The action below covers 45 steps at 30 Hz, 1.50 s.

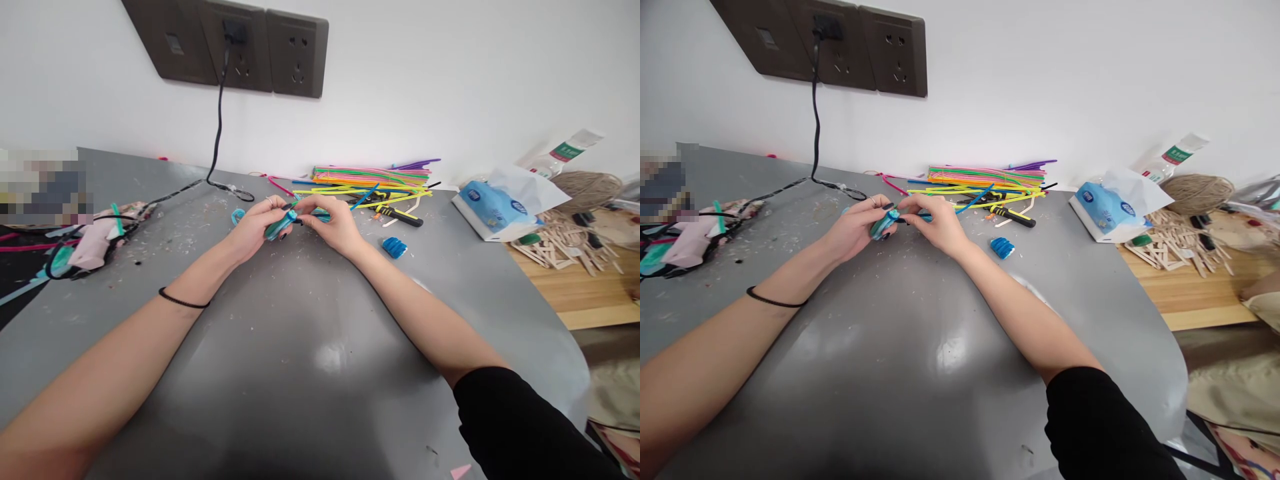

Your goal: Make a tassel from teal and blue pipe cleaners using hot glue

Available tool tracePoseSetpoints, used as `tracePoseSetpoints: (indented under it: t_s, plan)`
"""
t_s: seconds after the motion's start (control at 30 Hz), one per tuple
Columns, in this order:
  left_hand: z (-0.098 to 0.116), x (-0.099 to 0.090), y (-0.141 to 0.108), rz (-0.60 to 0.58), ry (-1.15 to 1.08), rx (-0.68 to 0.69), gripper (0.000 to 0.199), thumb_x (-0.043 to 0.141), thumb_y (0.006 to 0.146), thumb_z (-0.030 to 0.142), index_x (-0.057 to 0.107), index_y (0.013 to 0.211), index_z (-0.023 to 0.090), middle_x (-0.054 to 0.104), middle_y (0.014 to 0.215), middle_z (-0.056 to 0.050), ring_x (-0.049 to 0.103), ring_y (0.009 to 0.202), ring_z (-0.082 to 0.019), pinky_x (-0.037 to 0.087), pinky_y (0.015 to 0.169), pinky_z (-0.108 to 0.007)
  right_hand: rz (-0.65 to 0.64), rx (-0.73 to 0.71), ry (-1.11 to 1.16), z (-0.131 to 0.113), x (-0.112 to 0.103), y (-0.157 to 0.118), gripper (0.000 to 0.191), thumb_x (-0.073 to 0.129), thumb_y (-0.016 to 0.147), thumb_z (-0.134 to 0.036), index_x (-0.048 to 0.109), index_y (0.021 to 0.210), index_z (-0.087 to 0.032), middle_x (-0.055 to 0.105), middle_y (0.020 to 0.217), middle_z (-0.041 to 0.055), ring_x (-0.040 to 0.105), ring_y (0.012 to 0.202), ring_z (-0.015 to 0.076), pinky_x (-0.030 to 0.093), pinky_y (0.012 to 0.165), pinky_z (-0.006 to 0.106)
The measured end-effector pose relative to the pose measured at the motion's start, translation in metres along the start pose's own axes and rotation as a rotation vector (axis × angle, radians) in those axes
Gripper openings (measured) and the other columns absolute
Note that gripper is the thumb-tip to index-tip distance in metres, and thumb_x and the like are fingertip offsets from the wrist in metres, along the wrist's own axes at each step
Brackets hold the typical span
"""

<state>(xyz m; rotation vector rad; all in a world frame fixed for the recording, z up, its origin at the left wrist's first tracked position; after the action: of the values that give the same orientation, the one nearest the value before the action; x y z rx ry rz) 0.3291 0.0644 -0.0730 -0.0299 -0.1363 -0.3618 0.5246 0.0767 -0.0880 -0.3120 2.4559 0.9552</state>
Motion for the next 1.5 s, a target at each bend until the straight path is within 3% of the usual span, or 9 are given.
tracePoseSetpoints:
  t_s: [0.17,0.33,0.53,0.8,0.93,1.17,1.3,1.5]
  plan:
    - [-0.0036,-0.0025,0.0019,0.037,0.040,0.048,0.031,0.079,0.079,0.036,0.055,0.094,0.025,0.066,0.067,0.002,0.062,0.060,-0.018,0.042,0.057,-0.031,-0.026,0.011,0.014,0.0026,0.0018,-0.0014,0.029,0.067,0.107,-0.042,0.079,0.125,-0.021,0.083,0.105,0.0080,0.076,0.094,0.0229,0.059,0.098,0.039]
    - [-0.0032,-0.0034,0.0033,0.028,0.087,0.091,0.044,0.083,0.079,0.041,0.048,0.101,0.027,0.070,0.066,0.004,0.065,0.059,-0.018,0.040,0.054,-0.028,-0.051,-0.023,-0.006,0.0046,0.0034,-0.0023,0.032,0.063,0.109,-0.038,0.075,0.133,-0.022,0.083,0.105,0.0075,0.077,0.095,0.0224,0.060,0.100,0.040]
    - [-0.0044,-0.0033,0.0027,0.035,0.080,0.069,0.044,0.083,0.080,0.043,0.049,0.104,0.027,0.069,0.064,0.004,0.064,0.058,-0.018,0.037,0.051,-0.028,-0.062,-0.044,0.028,0.0001,0.0020,-0.0025,0.028,0.062,0.108,-0.034,0.078,0.127,-0.021,0.083,0.111,0.0087,0.077,0.097,0.0220,0.060,0.098,0.038]
    - [-0.0037,-0.0024,0.0026,0.007,0.047,-0.035,0.029,0.077,0.085,0.035,0.056,0.101,0.025,0.064,0.066,0.003,0.060,0.056,-0.018,0.040,0.052,-0.028,-0.093,-0.040,0.015,0.0000,0.0037,-0.0017,0.031,0.060,0.110,-0.042,0.079,0.119,-0.019,0.083,0.110,0.0101,0.076,0.096,0.0221,0.061,0.094,0.036]
    - [-0.0036,-0.0024,0.0035,0.059,0.101,0.042,0.026,0.077,0.090,0.041,0.059,0.099,0.024,0.068,0.075,0.001,0.065,0.063,-0.017,0.049,0.058,-0.027,-0.081,-0.027,0.011,-0.0006,0.0037,-0.0021,0.033,0.060,0.110,-0.045,0.078,0.120,-0.020,0.082,0.109,0.0089,0.074,0.091,0.0204,0.060,0.093,0.034]
    - [-0.0016,-0.0010,0.0019,0.048,0.271,0.328,0.046,0.082,0.091,0.062,0.065,0.111,0.024,0.072,0.091,-0.003,0.068,0.080,-0.018,0.058,0.078,-0.031,-0.034,-0.009,-0.032,0.0007,0.0026,-0.0016,0.031,0.059,0.110,-0.043,0.076,0.123,-0.020,0.077,0.095,0.0050,0.070,0.086,0.0199,0.056,0.090,0.033]
    - [-0.0004,-0.0013,-0.0002,0.049,0.371,0.354,0.047,0.081,0.093,0.062,0.067,0.115,0.024,0.077,0.100,-0.006,0.070,0.083,-0.020,0.059,0.084,-0.033,-0.018,0.009,-0.038,-0.0013,0.0018,-0.0018,0.028,0.059,0.109,-0.039,0.074,0.124,-0.020,0.077,0.094,0.0047,0.069,0.086,0.0201,0.055,0.090,0.033]
    - [-0.0002,-0.0036,-0.0016,0.124,0.482,0.409,0.045,0.079,0.093,0.060,0.073,0.117,0.023,0.080,0.112,-0.010,0.074,0.102,-0.025,0.061,0.084,-0.035,0.013,-0.008,-0.010,-0.0027,0.0027,-0.0025,0.026,0.060,0.107,-0.034,0.074,0.123,-0.019,0.077,0.092,0.0039,0.069,0.083,0.0186,0.055,0.088,0.032]
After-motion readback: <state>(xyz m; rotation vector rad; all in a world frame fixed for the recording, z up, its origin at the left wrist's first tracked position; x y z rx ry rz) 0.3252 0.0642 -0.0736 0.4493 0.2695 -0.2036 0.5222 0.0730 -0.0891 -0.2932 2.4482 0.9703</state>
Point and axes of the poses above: each hand's wrist, its own y-axis towards the middle knuckle, its own x-axis out of the palm, z = x × y, the point moved 2 cm from there along y, towards the middle knuckle
